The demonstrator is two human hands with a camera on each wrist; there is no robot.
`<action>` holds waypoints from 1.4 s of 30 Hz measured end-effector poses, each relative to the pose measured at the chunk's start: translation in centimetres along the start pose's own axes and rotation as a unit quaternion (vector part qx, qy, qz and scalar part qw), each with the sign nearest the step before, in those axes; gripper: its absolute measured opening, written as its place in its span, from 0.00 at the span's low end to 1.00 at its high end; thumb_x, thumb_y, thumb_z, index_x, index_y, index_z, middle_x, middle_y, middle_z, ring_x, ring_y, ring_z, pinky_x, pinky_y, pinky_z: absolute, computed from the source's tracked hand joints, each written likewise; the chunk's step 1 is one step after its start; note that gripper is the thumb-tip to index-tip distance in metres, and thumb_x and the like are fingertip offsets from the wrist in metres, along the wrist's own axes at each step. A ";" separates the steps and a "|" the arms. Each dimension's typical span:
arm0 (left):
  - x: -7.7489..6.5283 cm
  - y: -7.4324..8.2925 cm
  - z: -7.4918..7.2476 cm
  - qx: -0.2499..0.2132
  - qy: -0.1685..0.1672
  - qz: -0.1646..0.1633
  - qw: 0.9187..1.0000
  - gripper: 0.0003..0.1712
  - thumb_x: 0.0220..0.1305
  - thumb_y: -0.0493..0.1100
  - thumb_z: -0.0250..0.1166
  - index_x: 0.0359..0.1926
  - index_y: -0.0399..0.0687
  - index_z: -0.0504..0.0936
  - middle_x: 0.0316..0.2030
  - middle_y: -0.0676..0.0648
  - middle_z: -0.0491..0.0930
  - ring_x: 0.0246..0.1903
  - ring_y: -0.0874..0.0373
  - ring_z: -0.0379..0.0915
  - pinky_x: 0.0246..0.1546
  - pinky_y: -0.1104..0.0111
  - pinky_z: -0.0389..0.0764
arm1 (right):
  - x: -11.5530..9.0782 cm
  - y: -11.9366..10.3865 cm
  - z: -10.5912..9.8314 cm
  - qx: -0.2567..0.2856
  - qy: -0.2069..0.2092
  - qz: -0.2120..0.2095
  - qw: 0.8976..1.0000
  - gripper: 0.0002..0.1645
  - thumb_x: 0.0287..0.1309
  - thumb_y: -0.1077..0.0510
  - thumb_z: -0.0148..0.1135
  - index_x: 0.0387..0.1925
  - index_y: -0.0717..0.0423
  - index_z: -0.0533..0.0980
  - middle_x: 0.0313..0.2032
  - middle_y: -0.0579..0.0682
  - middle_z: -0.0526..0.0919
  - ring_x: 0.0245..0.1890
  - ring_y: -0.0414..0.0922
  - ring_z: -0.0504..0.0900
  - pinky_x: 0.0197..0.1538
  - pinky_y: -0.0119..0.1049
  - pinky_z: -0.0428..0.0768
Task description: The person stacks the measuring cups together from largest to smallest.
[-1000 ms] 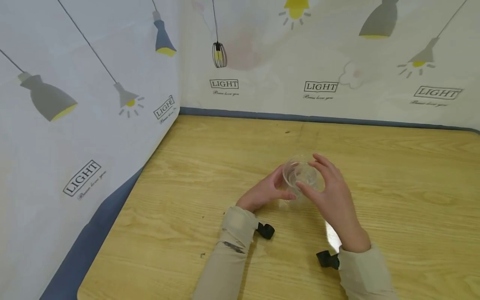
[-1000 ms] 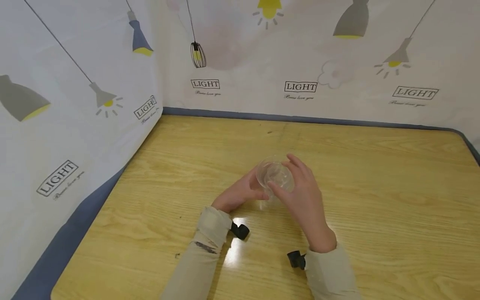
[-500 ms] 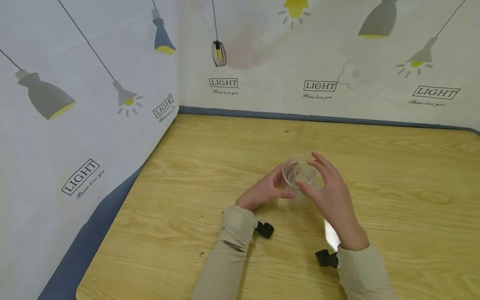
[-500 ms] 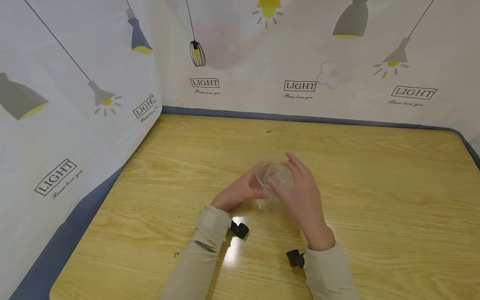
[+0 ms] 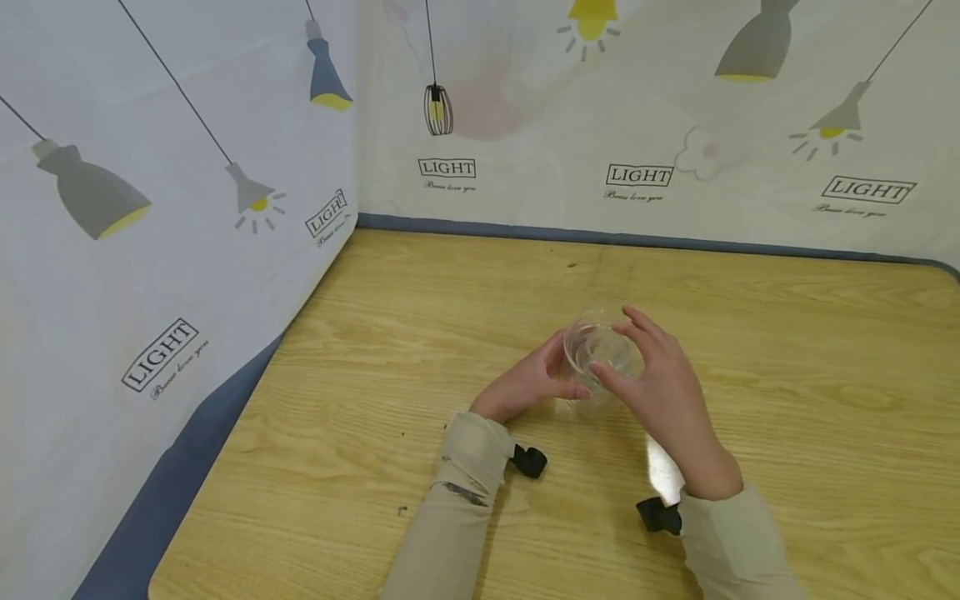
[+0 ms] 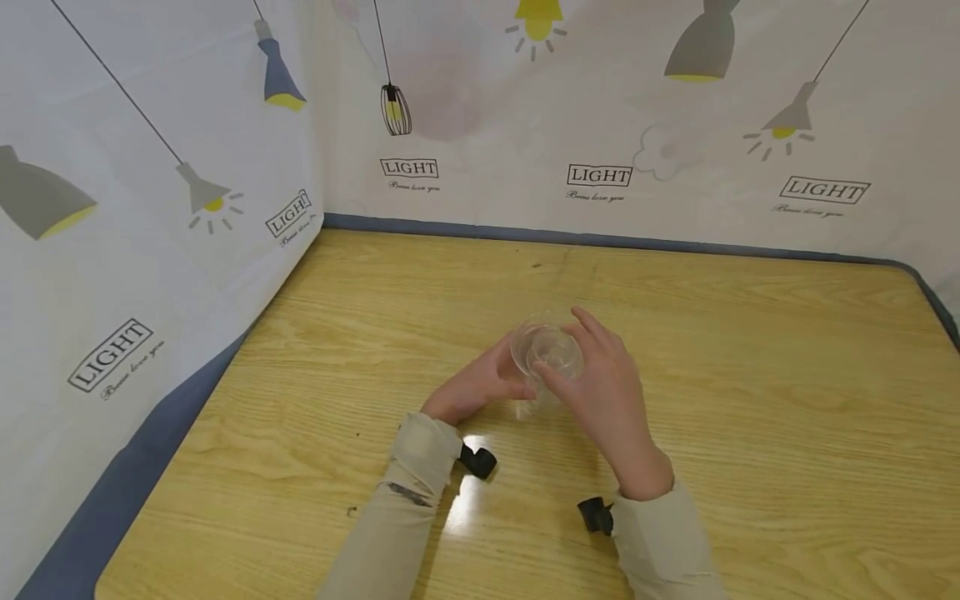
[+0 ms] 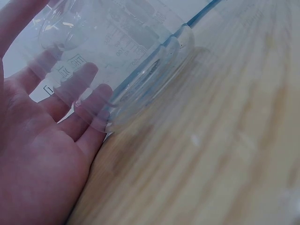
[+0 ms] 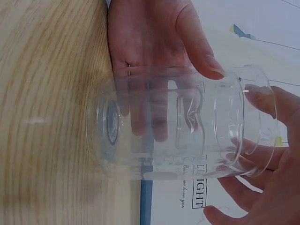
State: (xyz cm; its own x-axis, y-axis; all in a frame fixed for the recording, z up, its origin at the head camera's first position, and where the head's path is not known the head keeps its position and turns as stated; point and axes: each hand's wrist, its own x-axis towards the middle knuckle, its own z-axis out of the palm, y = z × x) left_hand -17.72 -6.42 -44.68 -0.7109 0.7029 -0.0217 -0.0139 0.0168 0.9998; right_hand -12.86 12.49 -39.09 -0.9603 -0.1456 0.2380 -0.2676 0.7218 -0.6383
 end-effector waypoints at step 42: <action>-0.1 0.1 -0.1 0.014 0.015 -0.013 1.000 0.50 0.52 0.44 0.67 0.69 0.60 0.46 0.63 0.66 0.51 0.62 0.70 0.46 0.60 0.67 0.52 | 1.2 -1.9 -1.6 -0.163 -0.053 -0.031 0.985 0.35 0.42 0.43 0.67 0.46 0.65 0.75 0.58 0.66 0.64 0.53 0.63 0.65 0.49 0.60 0.64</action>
State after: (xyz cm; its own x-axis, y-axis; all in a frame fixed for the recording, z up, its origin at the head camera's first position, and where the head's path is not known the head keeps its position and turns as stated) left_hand -17.70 -6.51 -44.57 -0.7318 0.6798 -0.0480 -0.0136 0.0558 0.9983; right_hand -13.39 11.99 -36.42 -0.9503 -0.2538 0.1801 -0.3032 0.8857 -0.3515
